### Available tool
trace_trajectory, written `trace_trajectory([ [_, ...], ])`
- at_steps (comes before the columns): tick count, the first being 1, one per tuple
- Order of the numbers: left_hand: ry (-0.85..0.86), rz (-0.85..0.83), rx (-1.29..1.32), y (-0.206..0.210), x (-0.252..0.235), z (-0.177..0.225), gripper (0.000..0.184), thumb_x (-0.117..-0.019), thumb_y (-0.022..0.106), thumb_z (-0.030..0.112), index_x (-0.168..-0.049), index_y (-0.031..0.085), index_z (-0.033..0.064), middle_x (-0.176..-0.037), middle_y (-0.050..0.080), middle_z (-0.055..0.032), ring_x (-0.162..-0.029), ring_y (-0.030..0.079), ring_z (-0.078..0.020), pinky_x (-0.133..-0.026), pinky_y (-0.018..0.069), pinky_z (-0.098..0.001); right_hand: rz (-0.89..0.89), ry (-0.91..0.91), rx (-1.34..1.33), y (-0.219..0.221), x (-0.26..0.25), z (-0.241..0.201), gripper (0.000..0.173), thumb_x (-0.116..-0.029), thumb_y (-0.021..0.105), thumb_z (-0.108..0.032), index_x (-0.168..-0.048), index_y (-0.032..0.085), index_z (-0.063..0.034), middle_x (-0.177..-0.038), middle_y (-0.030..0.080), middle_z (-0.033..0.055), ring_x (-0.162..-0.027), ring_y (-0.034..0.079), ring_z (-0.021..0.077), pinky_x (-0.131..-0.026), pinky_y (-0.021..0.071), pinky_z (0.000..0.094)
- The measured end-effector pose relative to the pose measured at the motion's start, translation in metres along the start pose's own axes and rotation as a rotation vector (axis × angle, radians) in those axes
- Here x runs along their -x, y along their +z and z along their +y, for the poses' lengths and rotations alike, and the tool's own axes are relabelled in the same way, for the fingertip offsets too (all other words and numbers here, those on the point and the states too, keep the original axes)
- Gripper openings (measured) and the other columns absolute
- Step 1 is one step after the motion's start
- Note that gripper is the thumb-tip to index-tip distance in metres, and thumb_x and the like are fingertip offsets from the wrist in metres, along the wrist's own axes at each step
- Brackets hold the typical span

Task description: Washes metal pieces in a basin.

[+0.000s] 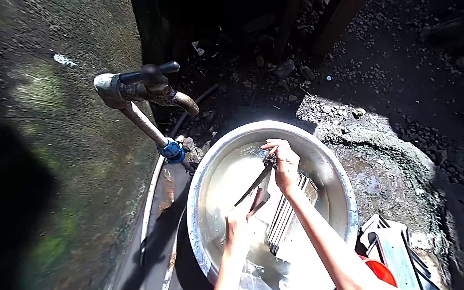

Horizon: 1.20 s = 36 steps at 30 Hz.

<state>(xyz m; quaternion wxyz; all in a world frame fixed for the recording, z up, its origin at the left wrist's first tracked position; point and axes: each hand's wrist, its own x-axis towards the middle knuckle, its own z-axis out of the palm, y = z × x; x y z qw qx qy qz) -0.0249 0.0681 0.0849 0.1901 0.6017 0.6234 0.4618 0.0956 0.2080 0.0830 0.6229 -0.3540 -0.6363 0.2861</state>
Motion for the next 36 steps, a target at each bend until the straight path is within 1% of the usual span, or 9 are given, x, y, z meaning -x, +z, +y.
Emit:
trace_trajectory([
  [7, 0.015, 0.083, 0.069, 0.004, 0.008, -0.006, 0.015, -0.0786, 0.062, -0.004, -0.087, 0.073, -0.0095, -0.084, 0.074, -0.019, -0.082, 0.074, -0.019, -0.081, 0.0564, -0.0264, -0.085, -0.243, 0.177, -0.003, 0.012, -0.032, 0.054, -0.1109, 0.031, -0.033, -0.075, 0.064, -0.0085, -0.083, 0.074, 0.005, -0.101, 0.07, 0.0136, -0.109, 0.0415, 0.0361],
  [14, 0.194, 0.035, 0.221, 0.005, 0.002, 0.013, 0.019, -0.0936, 0.064, 0.006, -0.104, 0.077, -0.0039, -0.107, 0.077, -0.0138, -0.107, 0.073, -0.0158, -0.098, 0.054, -0.0237, 0.227, 0.67, -0.007, -0.004, 0.051, 0.001, 0.018, -0.0967, 0.052, -0.003, -0.096, 0.065, 0.0091, -0.084, 0.07, 0.0086, -0.081, 0.068, 0.0052, -0.08, 0.0573, 0.0221],
  [18, 0.354, 0.026, -0.118, 0.012, 0.002, -0.001, 0.026, -0.0982, 0.056, 0.008, -0.111, 0.078, 0.0039, -0.116, 0.076, -0.0103, -0.114, 0.071, -0.0196, -0.1, 0.0544, -0.03, 0.463, 1.153, -0.404, -0.024, 0.034, -0.025, 0.042, -0.1133, 0.021, -0.018, -0.144, 0.039, 0.004, -0.125, 0.056, 0.0122, -0.105, 0.057, 0.0086, -0.091, 0.0483, 0.0228],
  [22, 0.483, 0.02, -0.387, 0.022, 0.01, -0.026, 0.031, -0.0977, 0.054, 0.009, -0.115, 0.078, 0.0183, -0.125, 0.073, 0.0001, -0.126, 0.063, -0.0168, -0.108, 0.0426, -0.045, 0.41, 1.255, -0.705, -0.051, 0.041, -0.042, 0.059, -0.1098, 0.02, -0.051, -0.119, 0.061, -0.0102, -0.099, 0.075, 0.006, -0.089, 0.073, 0.0131, -0.075, 0.0619, 0.0324],
  [26, 0.55, 0.032, -0.372, 0.028, 0.012, -0.034, 0.029, -0.0982, 0.057, 0.009, -0.112, 0.077, 0.024, -0.13, 0.07, 0.0043, -0.138, 0.051, -0.013, -0.114, 0.0206, -0.0586, 0.125, 1.373, -0.599, -0.081, 0.048, -0.061, 0.019, -0.1026, 0.041, -0.016, -0.102, 0.059, -0.0115, -0.082, 0.075, 0.0022, -0.072, 0.073, 0.0083, -0.064, 0.0613, 0.0244],
  [29, 0.287, 0.194, -0.315, 0.026, 0.016, -0.035, 0.035, -0.0914, 0.058, 0.007, -0.121, 0.073, 0.018, -0.138, 0.064, -0.0124, -0.143, 0.044, -0.0296, -0.115, 0.0183, -0.0551, 0.069, 1.285, -0.58, -0.093, 0.054, -0.054, 0.027, -0.0862, 0.062, -0.012, -0.112, 0.057, -0.012, -0.087, 0.074, 0.0013, -0.076, 0.073, 0.0079, -0.068, 0.0616, 0.0251],
  [31, -0.105, 0.23, -0.074, 0.02, 0.021, -0.028, 0.062, -0.0765, 0.063, -0.001, -0.137, 0.054, -0.0126, -0.15, 0.038, -0.0397, -0.145, 0.035, -0.046, -0.118, 0.0284, -0.0503, 0.058, 1.216, -0.588, -0.097, 0.06, -0.048, 0.037, -0.0806, 0.07, -0.012, -0.115, 0.058, -0.0101, -0.091, 0.075, 0.0026, -0.078, 0.073, 0.0092, -0.07, 0.0622, 0.0262],
  [33, -0.645, 0.129, 0.368, 0.009, 0.027, -0.018, 0.068, -0.1001, 0.049, 0.005, -0.159, 0.017, -0.0045, -0.165, 0.017, -0.0267, -0.148, 0.036, -0.027, -0.111, 0.043, -0.0337, -0.016, 1.162, -0.576, -0.1, 0.067, -0.042, 0.046, -0.0776, 0.074, -0.012, -0.121, 0.061, -0.0065, -0.102, 0.075, 0.0044, -0.086, 0.074, 0.0107, -0.075, 0.0625, 0.0274],
  [36, -1.162, -0.007, 0.892, 0.004, 0.028, -0.017, 0.059, -0.1113, 0.015, 0.042, -0.165, 0.005, 0.0185, -0.167, 0.02, -0.018, -0.146, 0.037, -0.0324, -0.108, 0.0411, -0.052, -0.236, 1.109, -0.514, -0.1, 0.082, -0.035, 0.056, -0.0807, 0.072, -0.009, -0.135, 0.058, -0.0019, -0.122, 0.072, 0.005, -0.102, 0.071, 0.0126, -0.086, 0.0612, 0.0295],
])
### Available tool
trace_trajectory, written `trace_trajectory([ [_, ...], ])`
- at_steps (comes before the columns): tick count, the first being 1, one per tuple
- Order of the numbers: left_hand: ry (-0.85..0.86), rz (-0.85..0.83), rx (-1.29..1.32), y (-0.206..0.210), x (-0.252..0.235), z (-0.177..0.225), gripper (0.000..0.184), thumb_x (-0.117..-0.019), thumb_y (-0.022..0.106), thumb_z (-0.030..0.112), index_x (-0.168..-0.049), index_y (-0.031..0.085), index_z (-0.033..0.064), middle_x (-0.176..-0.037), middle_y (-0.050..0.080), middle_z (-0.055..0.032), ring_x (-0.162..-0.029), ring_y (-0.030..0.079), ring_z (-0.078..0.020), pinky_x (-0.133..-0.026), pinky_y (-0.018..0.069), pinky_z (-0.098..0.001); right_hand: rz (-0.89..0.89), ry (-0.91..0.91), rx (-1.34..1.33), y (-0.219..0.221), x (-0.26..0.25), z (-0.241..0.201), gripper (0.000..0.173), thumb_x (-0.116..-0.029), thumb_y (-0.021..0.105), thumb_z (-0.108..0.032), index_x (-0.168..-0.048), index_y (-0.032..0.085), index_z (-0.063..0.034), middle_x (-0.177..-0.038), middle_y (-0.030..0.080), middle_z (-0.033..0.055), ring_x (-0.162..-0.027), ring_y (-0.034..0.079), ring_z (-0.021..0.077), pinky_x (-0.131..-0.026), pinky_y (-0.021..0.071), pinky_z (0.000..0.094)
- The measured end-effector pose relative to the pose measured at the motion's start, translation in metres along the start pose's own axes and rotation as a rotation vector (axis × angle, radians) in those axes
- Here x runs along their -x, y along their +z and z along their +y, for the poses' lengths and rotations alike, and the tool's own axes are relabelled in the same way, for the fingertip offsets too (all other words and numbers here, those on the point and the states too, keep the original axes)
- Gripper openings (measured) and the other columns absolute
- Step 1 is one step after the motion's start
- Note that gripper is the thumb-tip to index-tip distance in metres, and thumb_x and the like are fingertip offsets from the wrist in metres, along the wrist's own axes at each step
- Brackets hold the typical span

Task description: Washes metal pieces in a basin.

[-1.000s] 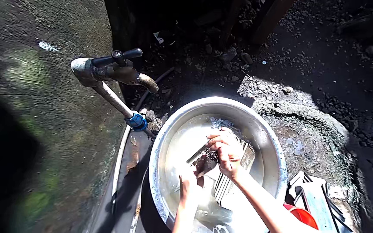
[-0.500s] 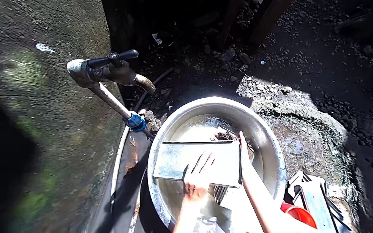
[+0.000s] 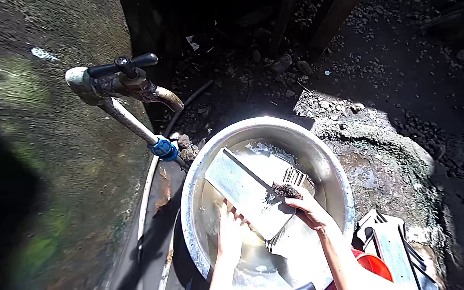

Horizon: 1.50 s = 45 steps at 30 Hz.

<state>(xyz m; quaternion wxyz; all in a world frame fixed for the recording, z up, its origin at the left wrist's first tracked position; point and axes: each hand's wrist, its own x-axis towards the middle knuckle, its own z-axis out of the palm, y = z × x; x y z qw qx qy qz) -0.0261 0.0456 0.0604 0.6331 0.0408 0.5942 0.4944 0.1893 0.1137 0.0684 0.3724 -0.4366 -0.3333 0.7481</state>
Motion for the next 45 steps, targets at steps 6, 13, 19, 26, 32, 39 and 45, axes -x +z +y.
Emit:
trace_trajectory([
  [6, 0.175, -0.068, -0.028, -0.008, -0.023, -0.011, 0.062, -0.1067, 0.035, 0.009, -0.164, 0.013, 0.0157, -0.161, 0.035, -0.0131, -0.133, 0.053, -0.0162, -0.104, 0.0498, -0.0333, 0.022, 0.071, -0.146, 0.008, 0.015, 0.023, 0.047, -0.0854, 0.071, -0.012, -0.13, 0.061, -0.0038, -0.116, 0.074, 0.006, -0.098, 0.073, 0.0127, -0.087, 0.0611, 0.0291],
  [13, 0.359, -0.062, -0.112, 0.01, -0.015, 0.011, 0.053, -0.102, 0.043, -0.004, -0.152, 0.027, -0.0114, -0.145, 0.05, -0.0206, -0.125, 0.057, -0.0091, -0.105, 0.0474, -0.0237, 0.149, 0.029, -0.196, -0.001, 0.023, 0.032, 0.056, -0.0785, 0.08, -0.017, -0.128, 0.059, -0.0041, -0.113, 0.073, 0.0065, -0.095, 0.073, 0.0134, -0.084, 0.0617, 0.0285],
  [19, 0.414, -0.092, -0.088, 0.015, -0.004, 0.036, 0.042, -0.1024, 0.044, -0.003, -0.144, 0.038, -0.0101, -0.129, 0.06, -0.0128, -0.112, 0.063, -0.0066, -0.097, 0.0533, -0.0231, 0.18, -0.025, -0.144, 0.0, 0.02, 0.024, 0.062, -0.0878, 0.072, -0.028, -0.141, 0.052, -0.0024, -0.132, 0.068, 0.0081, -0.109, 0.071, 0.0157, -0.088, 0.0601, 0.0275],
  [26, 0.374, -0.02, -0.156, 0.003, -0.006, 0.045, 0.046, -0.1058, 0.038, 0.003, -0.149, 0.032, -0.0101, -0.141, 0.052, -0.0173, -0.122, 0.057, -0.0045, -0.103, 0.0468, -0.02, 0.495, -0.077, 0.14, 0.012, 0.019, 0.01, 0.045, -0.1118, 0.015, -0.03, -0.121, 0.053, -0.0065, -0.093, 0.065, -0.003, -0.079, 0.064, 0.0021, -0.073, 0.0559, 0.0206],
  [32, 0.434, -0.054, -0.308, -0.024, -0.012, 0.034, 0.059, -0.1069, 0.036, 0.009, -0.162, 0.016, 0.0066, -0.169, 0.016, -0.0127, -0.146, 0.037, -0.0101, -0.113, 0.0374, -0.0252, 0.469, -0.318, 0.462, 0.006, 0.016, 0.01, 0.059, -0.1025, 0.042, -0.022, -0.154, 0.033, 0.0061, -0.159, 0.037, 0.0196, -0.142, 0.043, 0.0119, -0.114, 0.0385, 0.0259],
  [39, 0.316, -0.006, -0.462, -0.039, -0.064, -0.022, 0.041, -0.1087, 0.033, 0.004, -0.145, 0.047, -0.009, -0.15, 0.049, -0.0241, -0.137, 0.05, -0.0211, -0.115, 0.0382, -0.0321, 0.473, -0.702, 0.871, 0.031, 0.007, 0.031, 0.034, -0.093, 0.06, -0.013, -0.119, 0.066, 0.0081, -0.121, 0.065, 0.0204, -0.116, 0.062, 0.0166, -0.101, 0.0493, 0.0251],
  [45, 0.155, 0.098, -0.513, -0.024, -0.083, -0.035, 0.035, -0.1099, 0.043, 0.012, -0.13, 0.058, -0.0114, -0.129, 0.063, -0.0246, -0.118, 0.061, -0.0212, -0.105, 0.0455, -0.0343, 0.184, -0.568, 1.263, 0.055, -0.069, 0.102, 0.044, -0.0925, 0.053, 0.007, -0.129, 0.071, -0.0087, -0.142, 0.062, 0.0163, -0.137, 0.053, 0.0413, -0.115, 0.0406, 0.0556],
])
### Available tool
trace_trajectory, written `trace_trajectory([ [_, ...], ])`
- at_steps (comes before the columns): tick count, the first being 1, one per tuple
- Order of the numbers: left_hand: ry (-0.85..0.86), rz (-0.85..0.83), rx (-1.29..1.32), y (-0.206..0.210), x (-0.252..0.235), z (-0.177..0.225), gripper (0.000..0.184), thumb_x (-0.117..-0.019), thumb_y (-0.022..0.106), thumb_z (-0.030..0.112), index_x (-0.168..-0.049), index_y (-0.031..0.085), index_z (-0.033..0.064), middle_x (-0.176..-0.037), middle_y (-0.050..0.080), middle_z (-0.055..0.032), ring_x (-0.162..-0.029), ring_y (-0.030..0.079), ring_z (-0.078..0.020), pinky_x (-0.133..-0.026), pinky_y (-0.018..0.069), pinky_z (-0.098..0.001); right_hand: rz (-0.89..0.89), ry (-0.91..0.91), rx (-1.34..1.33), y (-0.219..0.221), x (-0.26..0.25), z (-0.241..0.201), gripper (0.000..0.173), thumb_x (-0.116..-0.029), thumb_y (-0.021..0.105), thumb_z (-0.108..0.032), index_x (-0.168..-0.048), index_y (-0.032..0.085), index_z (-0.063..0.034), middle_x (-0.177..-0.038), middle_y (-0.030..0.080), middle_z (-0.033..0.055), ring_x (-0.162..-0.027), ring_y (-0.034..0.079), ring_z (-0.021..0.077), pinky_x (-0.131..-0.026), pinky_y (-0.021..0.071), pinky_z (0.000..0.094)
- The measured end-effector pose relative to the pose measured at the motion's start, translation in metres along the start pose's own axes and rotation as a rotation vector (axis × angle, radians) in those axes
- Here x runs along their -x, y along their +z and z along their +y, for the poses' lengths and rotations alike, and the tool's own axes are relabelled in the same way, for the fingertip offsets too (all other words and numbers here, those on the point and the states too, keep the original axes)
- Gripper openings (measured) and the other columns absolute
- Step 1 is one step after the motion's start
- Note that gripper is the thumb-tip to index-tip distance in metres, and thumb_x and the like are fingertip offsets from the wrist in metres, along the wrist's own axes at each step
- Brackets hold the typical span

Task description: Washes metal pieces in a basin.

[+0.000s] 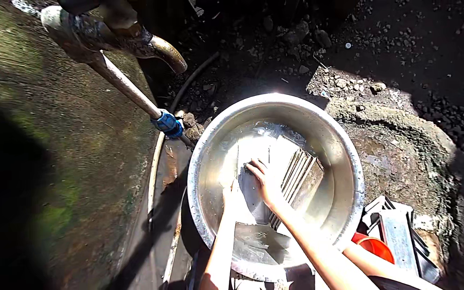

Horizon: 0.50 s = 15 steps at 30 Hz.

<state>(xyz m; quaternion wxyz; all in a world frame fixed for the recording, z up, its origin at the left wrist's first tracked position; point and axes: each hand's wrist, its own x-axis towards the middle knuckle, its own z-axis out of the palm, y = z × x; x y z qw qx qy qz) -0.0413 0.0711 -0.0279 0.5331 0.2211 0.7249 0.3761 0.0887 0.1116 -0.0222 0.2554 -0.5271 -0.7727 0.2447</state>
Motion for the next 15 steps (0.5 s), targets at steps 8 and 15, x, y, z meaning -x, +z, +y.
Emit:
trace_trajectory([
  [8, -0.269, 0.049, 0.302, 0.005, -0.007, -0.009, 0.047, -0.1134, 0.03, 0.028, -0.14, 0.046, -0.007, -0.131, 0.055, -0.0245, -0.114, 0.056, -0.0266, -0.099, 0.0465, -0.0416, -0.566, -0.081, 0.104, 0.016, 0.086, -0.03, 0.049, -0.1009, 0.045, 0.0, -0.15, 0.049, 0.0, -0.161, 0.042, 0.012, -0.151, 0.035, 0.0346, -0.121, 0.0326, 0.0485],
  [15, -0.087, 0.15, -0.309, 0.011, 0.003, -0.005, 0.044, -0.1127, 0.031, 0.018, -0.136, 0.053, -0.0121, -0.137, 0.057, -0.0308, -0.133, 0.053, -0.0377, -0.114, 0.0374, -0.0483, -0.461, 0.098, 0.107, 0.015, -0.036, 0.009, 0.051, -0.1039, 0.038, -0.003, -0.154, 0.046, -0.0086, -0.165, 0.036, 0.0095, -0.154, 0.029, 0.0301, -0.125, 0.0215, 0.0495],
])
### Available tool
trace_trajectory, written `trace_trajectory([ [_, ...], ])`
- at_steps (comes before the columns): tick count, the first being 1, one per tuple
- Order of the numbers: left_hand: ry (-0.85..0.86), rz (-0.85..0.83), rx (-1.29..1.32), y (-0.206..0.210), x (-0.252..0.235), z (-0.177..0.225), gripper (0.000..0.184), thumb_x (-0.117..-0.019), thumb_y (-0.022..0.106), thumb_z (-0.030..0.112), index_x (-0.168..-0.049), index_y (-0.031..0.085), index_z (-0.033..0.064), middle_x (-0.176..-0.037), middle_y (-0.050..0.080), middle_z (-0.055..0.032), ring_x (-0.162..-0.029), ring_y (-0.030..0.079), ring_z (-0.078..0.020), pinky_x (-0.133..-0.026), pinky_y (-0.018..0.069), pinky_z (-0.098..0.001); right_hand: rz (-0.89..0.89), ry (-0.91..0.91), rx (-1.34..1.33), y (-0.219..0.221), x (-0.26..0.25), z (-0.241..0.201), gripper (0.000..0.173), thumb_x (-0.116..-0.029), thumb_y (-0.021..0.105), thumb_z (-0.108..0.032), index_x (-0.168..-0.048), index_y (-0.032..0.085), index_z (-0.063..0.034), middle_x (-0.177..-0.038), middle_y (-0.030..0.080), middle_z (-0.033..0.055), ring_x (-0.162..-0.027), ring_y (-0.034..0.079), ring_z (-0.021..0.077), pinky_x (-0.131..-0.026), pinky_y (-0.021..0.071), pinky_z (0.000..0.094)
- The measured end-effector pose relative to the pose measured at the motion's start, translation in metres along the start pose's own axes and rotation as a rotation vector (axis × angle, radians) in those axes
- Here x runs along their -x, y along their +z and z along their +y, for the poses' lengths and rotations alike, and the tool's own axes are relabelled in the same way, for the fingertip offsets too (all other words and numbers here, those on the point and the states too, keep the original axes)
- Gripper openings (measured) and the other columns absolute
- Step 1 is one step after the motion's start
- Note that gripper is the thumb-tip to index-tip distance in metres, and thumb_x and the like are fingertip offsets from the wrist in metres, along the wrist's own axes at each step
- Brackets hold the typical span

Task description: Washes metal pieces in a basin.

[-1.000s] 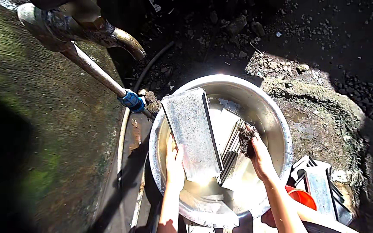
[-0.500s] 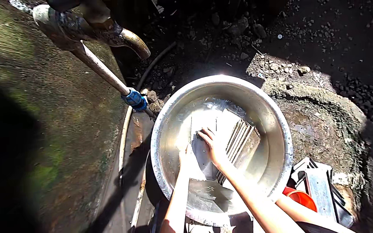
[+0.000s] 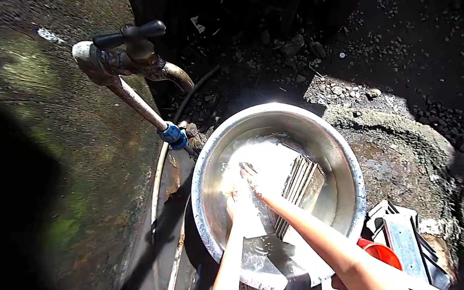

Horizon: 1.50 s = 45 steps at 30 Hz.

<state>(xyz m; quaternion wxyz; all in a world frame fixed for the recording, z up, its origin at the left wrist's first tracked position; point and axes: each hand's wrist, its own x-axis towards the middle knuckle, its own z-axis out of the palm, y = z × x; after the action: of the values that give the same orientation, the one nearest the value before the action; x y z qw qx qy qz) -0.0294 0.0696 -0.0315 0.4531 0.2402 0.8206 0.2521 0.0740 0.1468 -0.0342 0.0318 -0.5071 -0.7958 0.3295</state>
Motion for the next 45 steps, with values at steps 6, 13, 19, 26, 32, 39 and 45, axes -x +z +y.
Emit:
trace_trajectory([
  [6, 0.094, 0.082, -0.059, 0.0, 0.005, 0.005, 0.041, -0.111, 0.039, 0.023, -0.139, 0.057, -0.0015, -0.133, 0.063, -0.0238, -0.127, 0.06, -0.0341, -0.11, 0.0437, -0.0516, 0.15, 0.172, 0.078, 0.002, -0.034, -0.001, 0.055, -0.1012, 0.038, 0.001, -0.154, 0.047, -0.0096, -0.163, 0.039, 0.0113, -0.154, 0.031, 0.0321, -0.124, 0.026, 0.0488],
  [13, 0.064, 0.012, -0.188, -0.005, 0.014, 0.009, 0.042, -0.1099, 0.041, 0.025, -0.141, 0.056, 0.0024, -0.128, 0.066, -0.0235, -0.124, 0.061, -0.0382, -0.106, 0.0446, -0.0567, 0.081, -0.151, -0.013, 0.012, -0.019, 0.002, 0.051, -0.105, 0.035, -0.004, -0.154, 0.048, -0.0132, -0.163, 0.041, 0.0056, -0.153, 0.034, 0.0242, -0.125, 0.0259, 0.0447],
  [19, 0.436, 0.134, -0.102, -0.003, 0.022, 0.0, 0.027, -0.1047, 0.05, 0.01, -0.12, 0.065, -0.0064, -0.088, 0.07, -0.023, -0.082, 0.071, -0.0374, -0.079, 0.0548, -0.0543, -0.089, 0.014, 0.051, -0.069, -0.073, -0.019, 0.054, -0.1121, 0.03, -0.037, -0.12, 0.066, 0.0026, -0.119, 0.067, 0.0255, -0.119, 0.061, 0.0416, -0.102, 0.0433, 0.0582],
  [26, 0.967, 0.48, -0.003, -0.018, 0.03, 0.028, 0.024, -0.0934, 0.059, 0.005, -0.104, 0.069, -0.0134, -0.081, 0.073, -0.0204, -0.069, 0.073, -0.0213, -0.07, 0.058, -0.0295, 0.64, -0.295, 0.005, -0.129, -0.036, -0.041, 0.061, -0.1084, 0.029, -0.033, -0.062, 0.056, -0.0042, -0.056, 0.052, 0.0112, -0.058, 0.059, 0.0296, -0.058, 0.0438, 0.0466],
  [32, 1.279, 0.573, -0.093, -0.024, 0.029, 0.046, 0.028, -0.0966, 0.06, 0.017, -0.088, 0.071, -0.0074, -0.075, 0.071, -0.017, -0.069, 0.07, -0.0175, -0.072, 0.0553, -0.0221, 1.105, -0.472, 0.015, -0.145, -0.025, -0.002, 0.069, -0.1106, 0.019, -0.045, -0.065, 0.054, -0.008, -0.056, 0.051, 0.0069, -0.056, 0.054, 0.0206, -0.063, 0.0443, 0.0363],
  [39, 1.392, 0.654, -0.132, -0.031, 0.033, 0.032, 0.023, -0.0977, 0.057, 0.017, -0.088, 0.071, 0.0005, -0.071, 0.067, -0.0132, -0.066, 0.066, -0.0189, -0.07, 0.0541, -0.0246, 1.09, 0.277, -0.987, -0.142, -0.001, 0.032, 0.052, -0.109, 0.031, -0.029, -0.064, 0.052, -0.0135, -0.055, 0.056, -0.0055, -0.052, 0.055, 0.0046, -0.054, 0.0464, 0.0251],
  [45, 1.511, 0.429, -0.147, -0.028, 0.025, 0.018, 0.021, -0.0931, 0.058, 0.005, -0.085, 0.077, 0.0081, -0.093, 0.078, -0.0101, -0.095, 0.074, -0.0201, -0.092, 0.0537, -0.0294, 0.322, 0.573, -1.564, -0.146, 0.046, 0.017, 0.038, -0.1104, 0.038, -0.028, -0.143, 0.045, -0.0105, -0.114, 0.067, 0.0078, -0.096, 0.069, 0.0142, -0.079, 0.0596, 0.0313],
])
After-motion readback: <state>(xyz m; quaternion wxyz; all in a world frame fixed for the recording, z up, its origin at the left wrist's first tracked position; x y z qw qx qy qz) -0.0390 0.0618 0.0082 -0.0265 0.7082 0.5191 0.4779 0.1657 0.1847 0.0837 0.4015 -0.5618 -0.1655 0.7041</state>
